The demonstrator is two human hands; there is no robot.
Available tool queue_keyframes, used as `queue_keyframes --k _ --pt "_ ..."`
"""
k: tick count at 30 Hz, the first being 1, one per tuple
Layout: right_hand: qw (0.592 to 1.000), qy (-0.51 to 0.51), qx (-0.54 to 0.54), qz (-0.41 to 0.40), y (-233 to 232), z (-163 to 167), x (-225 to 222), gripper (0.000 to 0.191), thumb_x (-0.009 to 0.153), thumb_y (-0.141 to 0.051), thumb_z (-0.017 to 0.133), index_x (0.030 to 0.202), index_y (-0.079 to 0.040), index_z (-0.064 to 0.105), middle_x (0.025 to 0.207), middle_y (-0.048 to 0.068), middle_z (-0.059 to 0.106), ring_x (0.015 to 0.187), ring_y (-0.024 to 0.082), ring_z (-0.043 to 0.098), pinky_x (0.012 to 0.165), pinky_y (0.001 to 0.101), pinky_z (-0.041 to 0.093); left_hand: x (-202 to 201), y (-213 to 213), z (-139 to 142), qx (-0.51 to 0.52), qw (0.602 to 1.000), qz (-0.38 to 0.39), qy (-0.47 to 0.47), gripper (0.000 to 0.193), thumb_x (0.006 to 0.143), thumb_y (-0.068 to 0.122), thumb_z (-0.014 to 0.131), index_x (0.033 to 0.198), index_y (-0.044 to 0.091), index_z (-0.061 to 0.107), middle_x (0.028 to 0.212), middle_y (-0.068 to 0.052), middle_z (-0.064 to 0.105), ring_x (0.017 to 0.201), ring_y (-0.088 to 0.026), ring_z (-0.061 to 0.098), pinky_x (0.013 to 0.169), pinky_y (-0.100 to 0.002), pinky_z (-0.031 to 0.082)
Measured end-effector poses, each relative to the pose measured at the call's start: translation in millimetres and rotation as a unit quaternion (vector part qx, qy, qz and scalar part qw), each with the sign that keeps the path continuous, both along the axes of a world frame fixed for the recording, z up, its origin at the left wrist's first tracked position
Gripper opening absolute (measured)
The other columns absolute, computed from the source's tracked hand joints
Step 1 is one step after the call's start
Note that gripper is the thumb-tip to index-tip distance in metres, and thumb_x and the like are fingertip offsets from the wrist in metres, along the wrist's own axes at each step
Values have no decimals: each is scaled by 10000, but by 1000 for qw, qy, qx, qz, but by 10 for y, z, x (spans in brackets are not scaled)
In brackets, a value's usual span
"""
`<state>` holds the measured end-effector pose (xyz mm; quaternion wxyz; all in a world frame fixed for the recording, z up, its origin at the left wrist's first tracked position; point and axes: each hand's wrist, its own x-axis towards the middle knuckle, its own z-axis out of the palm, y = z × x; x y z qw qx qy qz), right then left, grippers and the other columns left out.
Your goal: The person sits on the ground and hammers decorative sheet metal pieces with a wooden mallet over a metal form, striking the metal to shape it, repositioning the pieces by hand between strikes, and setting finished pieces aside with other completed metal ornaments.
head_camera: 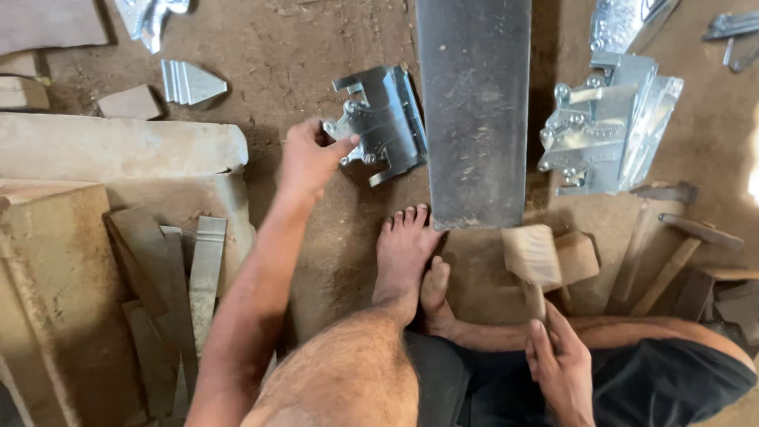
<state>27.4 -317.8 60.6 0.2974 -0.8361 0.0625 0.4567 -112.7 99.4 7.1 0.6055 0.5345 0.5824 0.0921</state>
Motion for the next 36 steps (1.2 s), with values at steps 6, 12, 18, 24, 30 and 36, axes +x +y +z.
queue_keyframes --k 6,12,18,24,30,36 --pt "959 -179 208 71 257 511 61 268 1074 -137 527 1298 -6 594 704 -20 581 567 67 468 531 225 372 -180 92 193 -104 943 -43 -314 85 920 44 790 965 46 717 910 24 706 812 -47 609 741 -238 489" --pt "937 -261 145 180 823 461 324 174 1043 -109 623 1118 32 556 663 30 552 566 105 520 538 252 418 573 -398 1 -34 961 -5 -275 120 943 109 797 975 22 722 810 39 597 730 -28 500 620 -249 394" --pt "914 -304 159 216 1211 516 340 114 1035 -105 582 1062 5 572 647 17 587 545 73 550 531 243 453 747 -391 13 -11 978 -95 -187 200 925 195 763 1013 17 793 819 1 743 707 -48 610 622 -269 498" --pt "921 -291 189 175 1218 408 339 244 1059 -134 513 1234 36 513 648 29 565 542 67 511 510 232 426 830 -407 65 63 985 -57 -149 333 853 208 804 1045 -36 684 836 -41 741 749 -85 649 659 -296 561" --pt "893 -321 188 254 1163 371 369 403 1090 -136 526 1438 65 557 924 81 619 732 100 560 663 252 465 783 -442 116 -20 987 -118 -109 266 879 228 725 1039 16 736 808 -64 768 722 -113 738 674 -309 605" --pt "899 -299 263 185 1312 395 426 411 1107 -177 510 1464 24 536 896 49 637 631 64 524 577 224 451 760 -504 184 -20 985 -127 -117 250 883 213 700 1011 9 768 822 -72 777 705 -132 730 617 -315 584"
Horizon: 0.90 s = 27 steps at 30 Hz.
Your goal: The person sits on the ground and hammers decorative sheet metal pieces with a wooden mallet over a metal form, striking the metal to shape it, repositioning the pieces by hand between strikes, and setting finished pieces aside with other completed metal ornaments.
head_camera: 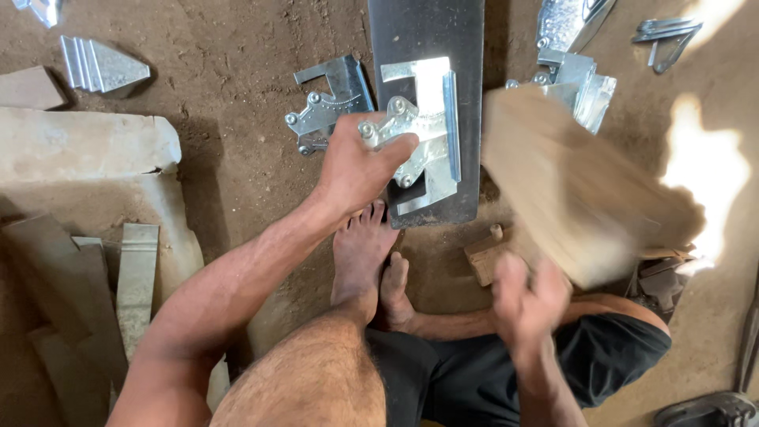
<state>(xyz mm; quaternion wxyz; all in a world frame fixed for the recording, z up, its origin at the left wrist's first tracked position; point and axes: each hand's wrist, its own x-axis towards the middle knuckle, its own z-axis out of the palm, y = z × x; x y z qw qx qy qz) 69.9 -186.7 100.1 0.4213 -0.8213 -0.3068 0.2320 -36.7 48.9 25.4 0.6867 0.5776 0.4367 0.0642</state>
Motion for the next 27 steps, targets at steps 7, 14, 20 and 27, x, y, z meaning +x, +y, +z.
queue_keyframes --k 7,14,20,27 --pt "998 1 51 -25 140 -21 87 366 1115 -186 491 1405 26 560 991 55 644 609 51 527 549 206 439 -66 -77 -33 -19 998 25 -50 276 915 200 711 1017 -48 777 830 -80 768 733 -105 654 629 -299 539" --pt "999 40 18 -13 199 -30 184 363 1137 -163 475 1420 44 570 722 3 563 583 51 477 544 203 387 -72 -107 -69 -4 999 41 -32 259 883 207 744 1016 -15 759 850 -36 769 753 -64 675 655 -276 554" --pt "996 15 -80 39 190 -39 184 289 1098 -148 491 1247 60 626 688 12 572 558 66 523 505 216 430 -85 -145 -118 -22 996 52 -64 232 892 195 737 1001 -7 760 846 -3 763 753 -51 652 647 -271 539" --pt "1000 17 -16 7 -13 69 33 359 1075 -139 457 1339 71 582 725 16 544 605 62 475 563 217 413 -119 -147 -95 -51 995 40 -75 189 930 174 718 951 -7 764 782 9 719 704 -45 601 609 -264 493"
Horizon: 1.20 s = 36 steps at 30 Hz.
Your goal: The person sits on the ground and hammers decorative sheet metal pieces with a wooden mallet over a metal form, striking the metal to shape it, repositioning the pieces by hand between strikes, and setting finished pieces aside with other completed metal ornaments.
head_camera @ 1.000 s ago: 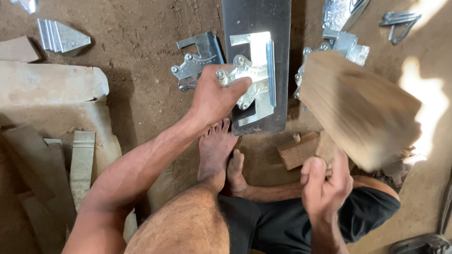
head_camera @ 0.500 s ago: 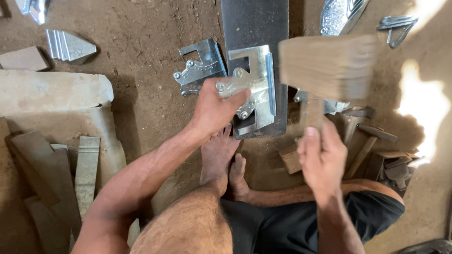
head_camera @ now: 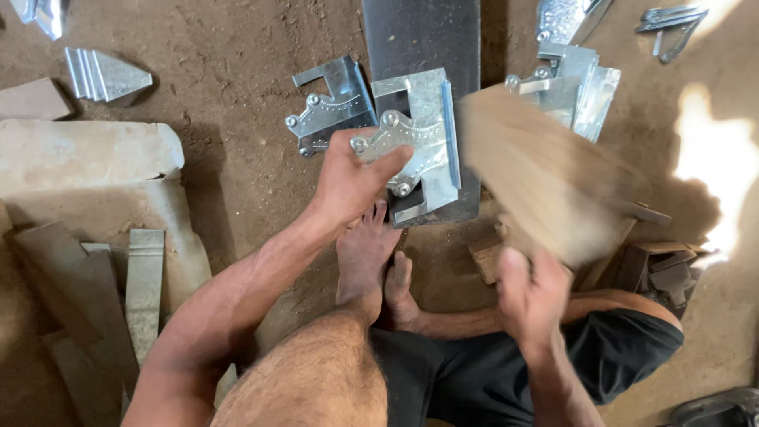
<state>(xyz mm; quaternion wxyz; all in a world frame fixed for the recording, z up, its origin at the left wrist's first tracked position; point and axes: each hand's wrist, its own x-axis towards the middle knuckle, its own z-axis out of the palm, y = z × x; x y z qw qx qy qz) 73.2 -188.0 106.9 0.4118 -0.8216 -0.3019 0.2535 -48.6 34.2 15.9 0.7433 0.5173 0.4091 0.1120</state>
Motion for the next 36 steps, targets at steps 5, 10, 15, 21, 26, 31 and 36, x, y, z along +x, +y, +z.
queue_keyframes --k 5,10,15,21,26,31,36 --pt "997 -4 -50 -58 -192 33 -58 388 1051 -98 412 1355 67 586 707 20 577 557 63 478 525 231 397 17 1 42 1 1000 9 16 179 911 153 731 993 0 775 830 6 745 733 -46 625 640 -266 519" --pt "994 16 -107 -24 -339 -47 -96 311 1045 -109 454 1231 72 624 699 38 566 553 73 488 505 240 425 10 10 42 13 999 -24 35 188 911 156 719 1007 9 789 852 -4 771 748 -54 651 674 -266 532" --pt "997 50 -17 -58 -437 -97 -141 388 1051 -111 398 1347 62 579 674 5 532 540 58 452 500 225 381 -5 -3 -3 -35 999 13 -31 188 936 144 725 1015 -21 767 906 -23 760 802 -58 653 709 -277 549" --pt "986 120 -83 -78 -349 -148 -104 368 1058 -145 422 1310 47 609 612 -4 507 500 66 446 460 233 374 -26 14 -49 -21 1000 -5 2 207 908 156 728 1047 8 771 945 -14 783 833 -55 688 733 -260 564" --pt "999 -23 14 17 -148 -101 -44 371 1082 -164 443 1335 70 581 736 18 517 613 80 468 563 237 396 -37 7 -70 -10 1000 -8 -19 202 937 139 721 1069 -3 776 952 -22 782 854 -65 690 761 -260 561" --pt "997 58 -9 -58 9 -76 54 364 1082 -185 399 1324 2 598 666 -24 536 530 45 460 489 216 390 -43 -30 -90 -50 998 17 -44 207 942 120 720 1087 -23 760 956 -37 766 848 -74 670 746 -271 557" --pt "1000 -18 -11 16 76 -108 102 327 1092 -196 449 1269 19 621 688 -2 535 577 66 480 576 240 406 -64 -27 -120 -27 999 12 -18 212 920 121 729 1069 -25 767 954 -37 787 848 -82 709 752 -271 577"
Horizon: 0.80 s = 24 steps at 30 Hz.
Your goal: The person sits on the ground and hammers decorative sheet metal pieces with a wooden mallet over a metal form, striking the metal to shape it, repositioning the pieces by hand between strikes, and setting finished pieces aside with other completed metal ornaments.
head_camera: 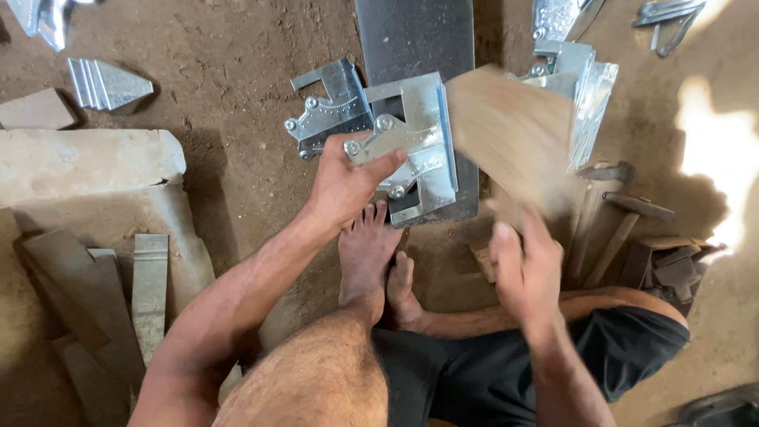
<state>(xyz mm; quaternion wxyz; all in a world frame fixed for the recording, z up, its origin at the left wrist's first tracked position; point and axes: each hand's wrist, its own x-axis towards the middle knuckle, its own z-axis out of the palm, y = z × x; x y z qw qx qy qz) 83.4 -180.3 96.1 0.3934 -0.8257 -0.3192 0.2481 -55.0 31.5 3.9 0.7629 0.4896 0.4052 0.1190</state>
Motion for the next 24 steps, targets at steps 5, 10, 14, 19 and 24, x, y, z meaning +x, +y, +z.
queue_keyframes --k 5,10,14,19,24 --pt "995 44 71 -59 81 29 12 333 1126 -184 377 1296 9 589 716 -42 545 566 38 470 533 202 374 -1 -2 -26 -44 998 16 -41 208 936 117 734 1062 -47 761 951 -58 771 839 -94 683 728 -286 563" --pt "990 118 -49 -64 145 65 35 316 1065 -176 442 1213 23 637 635 -9 536 506 62 462 463 234 375 8 -5 -30 -29 999 11 -20 217 921 133 738 1066 -26 763 951 -51 781 838 -83 700 737 -274 576" --pt "998 15 37 -44 26 122 -6 326 1092 -193 393 1260 -23 613 648 -40 542 537 38 466 539 224 374 -1 6 -35 -37 999 8 -10 213 923 130 741 1058 -32 766 938 -64 773 820 -90 684 715 -286 566" --pt "993 85 -70 -43 -183 72 -40 291 1050 -198 484 1212 -33 661 619 5 504 523 69 457 491 255 390 5 -6 -55 -10 1000 12 -4 217 904 144 753 1062 -4 754 971 -45 786 858 -91 722 770 -272 589" --pt "995 72 35 -52 -488 2 -117 257 1083 -208 445 1166 -51 630 710 -11 556 589 62 478 569 236 403 -11 13 -55 -47 998 9 -34 193 934 137 757 1043 -22 767 941 -76 756 823 -106 670 717 -297 551"
